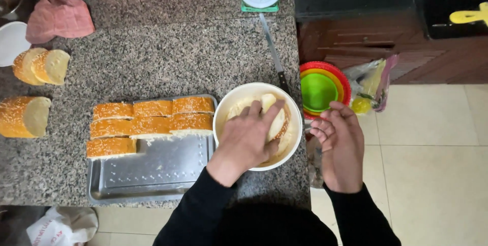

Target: Applying filling to sliced bread rolls by dipping them into a bowl and then arranging them on a metal tray.

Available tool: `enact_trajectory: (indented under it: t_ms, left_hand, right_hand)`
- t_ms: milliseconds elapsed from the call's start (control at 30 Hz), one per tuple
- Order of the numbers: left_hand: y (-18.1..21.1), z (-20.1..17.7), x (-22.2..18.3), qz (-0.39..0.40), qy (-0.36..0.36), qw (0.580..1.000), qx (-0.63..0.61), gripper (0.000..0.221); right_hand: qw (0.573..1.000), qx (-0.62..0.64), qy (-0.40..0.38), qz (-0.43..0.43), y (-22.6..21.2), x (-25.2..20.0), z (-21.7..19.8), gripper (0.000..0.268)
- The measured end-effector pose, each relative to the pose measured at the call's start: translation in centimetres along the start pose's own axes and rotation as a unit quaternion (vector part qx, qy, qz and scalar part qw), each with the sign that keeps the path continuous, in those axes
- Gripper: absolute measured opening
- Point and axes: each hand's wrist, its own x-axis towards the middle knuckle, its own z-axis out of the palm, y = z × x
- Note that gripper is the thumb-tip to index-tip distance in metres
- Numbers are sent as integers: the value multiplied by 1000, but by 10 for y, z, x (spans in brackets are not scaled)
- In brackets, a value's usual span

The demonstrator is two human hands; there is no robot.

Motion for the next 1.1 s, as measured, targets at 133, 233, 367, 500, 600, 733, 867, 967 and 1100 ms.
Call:
enact_trajectory:
  t_ms: [133,233,367,500,600,733,867,967,1100]
  left_hand:
    - [-14,32,12,-3,-45,999,20,87]
    - [-18,7,-10,12,15,999,-35,92]
    - [-40,-18,-38,83,141,924,-345,99]
    - [-77,3,-41,106,197,760,-611,100]
    - [-89,28,-38,144,181,684,-691,101]
    - [-92,33,-43,163,162,676,-700,104]
    - [-82,36,-49,175,160,693,-681,105]
    - [-86,38,-45,179,158,692,-682,105]
    - [-95,44,-42,177,163,679,-694,106]
  right_hand:
    - [1000,6,-10,-1,1,-1,3,19]
    - [999,-32,-23,-3,-4,-4,1,16]
    - [990,-110,-78,-50,-8,-10,4,18]
    - [946,-222,-198,-129,-23,-27,25,23]
    - [862,-310,-279,-287,-20,-36,32,27]
    - [823,-351,-277,-349,-21,-40,46,29]
    - [787,-390,-276,-391,-26,-42,55,17]
    - [768,-411,-273,-408,-23,-41,53,8]
    - [775,-386,-278,-417,-30,-46,46,7]
